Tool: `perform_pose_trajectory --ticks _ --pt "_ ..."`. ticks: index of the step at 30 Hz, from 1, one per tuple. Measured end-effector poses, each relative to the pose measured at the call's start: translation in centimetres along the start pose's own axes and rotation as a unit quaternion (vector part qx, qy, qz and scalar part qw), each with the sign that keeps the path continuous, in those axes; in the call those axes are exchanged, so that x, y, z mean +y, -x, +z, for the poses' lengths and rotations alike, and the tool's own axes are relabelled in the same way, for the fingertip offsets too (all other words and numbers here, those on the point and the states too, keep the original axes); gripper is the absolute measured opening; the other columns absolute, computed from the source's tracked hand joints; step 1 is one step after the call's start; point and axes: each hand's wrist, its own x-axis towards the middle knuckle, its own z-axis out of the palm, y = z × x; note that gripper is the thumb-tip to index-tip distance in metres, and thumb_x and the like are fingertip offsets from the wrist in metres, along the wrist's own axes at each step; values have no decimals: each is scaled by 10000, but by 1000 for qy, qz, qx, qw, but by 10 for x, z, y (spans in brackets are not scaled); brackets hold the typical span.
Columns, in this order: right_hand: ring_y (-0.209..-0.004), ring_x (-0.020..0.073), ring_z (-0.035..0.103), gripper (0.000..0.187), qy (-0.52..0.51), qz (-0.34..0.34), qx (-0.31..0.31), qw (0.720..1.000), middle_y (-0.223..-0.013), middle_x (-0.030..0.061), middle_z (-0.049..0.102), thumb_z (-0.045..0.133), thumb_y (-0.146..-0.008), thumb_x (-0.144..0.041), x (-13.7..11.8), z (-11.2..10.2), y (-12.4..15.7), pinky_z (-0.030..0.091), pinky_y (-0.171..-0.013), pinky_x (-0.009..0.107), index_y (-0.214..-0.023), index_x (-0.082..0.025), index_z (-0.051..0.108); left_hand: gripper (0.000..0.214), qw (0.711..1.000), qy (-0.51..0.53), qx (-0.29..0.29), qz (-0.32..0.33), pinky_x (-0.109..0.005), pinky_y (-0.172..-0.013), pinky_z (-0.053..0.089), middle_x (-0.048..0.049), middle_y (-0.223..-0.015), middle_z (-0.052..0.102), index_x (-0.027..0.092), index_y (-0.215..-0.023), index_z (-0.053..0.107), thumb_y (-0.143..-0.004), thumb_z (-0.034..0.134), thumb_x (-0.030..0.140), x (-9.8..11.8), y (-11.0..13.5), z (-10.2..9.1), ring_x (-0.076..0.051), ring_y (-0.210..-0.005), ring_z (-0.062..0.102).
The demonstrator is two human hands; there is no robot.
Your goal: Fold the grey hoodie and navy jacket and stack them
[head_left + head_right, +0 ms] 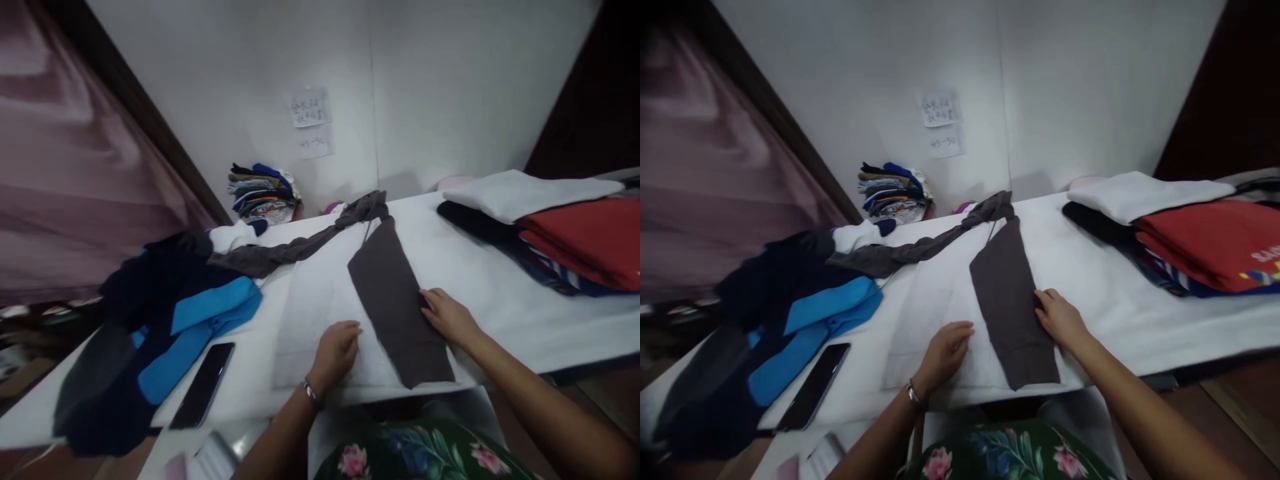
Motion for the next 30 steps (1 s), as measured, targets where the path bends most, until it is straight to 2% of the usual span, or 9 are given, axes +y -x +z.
perform_pose_trajectory --ticks 2,5,9,12,16,20,24,30 --pt "-1133 314 566 414 2 -59 28 998 -1263 140 571 474 -859 -335 -5 -3 -1 472 -956 483 -1238 -206 581 241 997 -22 41 -69 -377 -964 485 -37 -1113 697 223 -972 692 -823 511 169 -23 -9 -22 -174 -1047 625" --pt "-1233 283 513 423 -55 -139 37 988 -1387 86 504 467 -894 -435 -18 0 1 468 -999 463 -1272 -270 558 233 978 -18 99 -184 -349 -924 498 -35 -1071 711 208 -945 705 -824 508 179 -59 -25 -59 -175 -999 642" --pt "-1332 289 410 503 -48 -196 -39 979 -1471 50 417 458 -894 -534 -32 18 12 442 -1028 498 -1331 -296 525 208 925 42 169 -338 -300 -825 508 -47 -938 733 178 -926 722 -796 560 178 -106 -45 -98 -176 -866 665" --pt "-1350 306 371 528 17 -216 -106 970 -1462 47 424 421 -900 -574 -32 37 20 374 -1067 551 -1332 -294 538 207 896 68 201 -389 -268 -741 509 -68 -854 727 141 -930 721 -805 561 180 -137 -58 -112 -169 -798 671" --pt "-1345 297 374 529 57 -222 -122 966 -1459 25 414 377 -912 -583 -24 51 23 369 -1074 545 -1347 -320 521 233 872 80 223 -429 -218 -621 494 -79 -829 714 119 -981 698 -845 533 208 -163 -73 -116 -143 -731 671" --pt "-1333 307 390 536 64 -230 -118 964 -1455 24 413 376 -903 -596 -20 50 22 388 -1060 548 -1337 -323 533 244 863 68 213 -454 -205 -597 478 -74 -842 714 125 -1008 689 -855 521 215 -177 -78 -108 -140 -731 670" --pt "-1340 297 382 522 59 -228 -123 964 -1456 18 413 379 -908 -587 -24 46 22 369 -1074 550 -1323 -319 548 218 874 20 174 -453 -243 -710 485 -64 -869 723 145 -944 708 -834 530 205 -180 -73 -92 -174 -836 663" --pt "-1336 298 389 493 12 -203 -138 969 -1441 28 443 402 -907 -574 -28 35 22 364 -1077 554 -1281 -314 589 289 898 -77 112 -419 -269 -958 397 -95 -1191 652 159 -1063 683 -810 548 191 -168 -67 -79 -208 -1115 574"
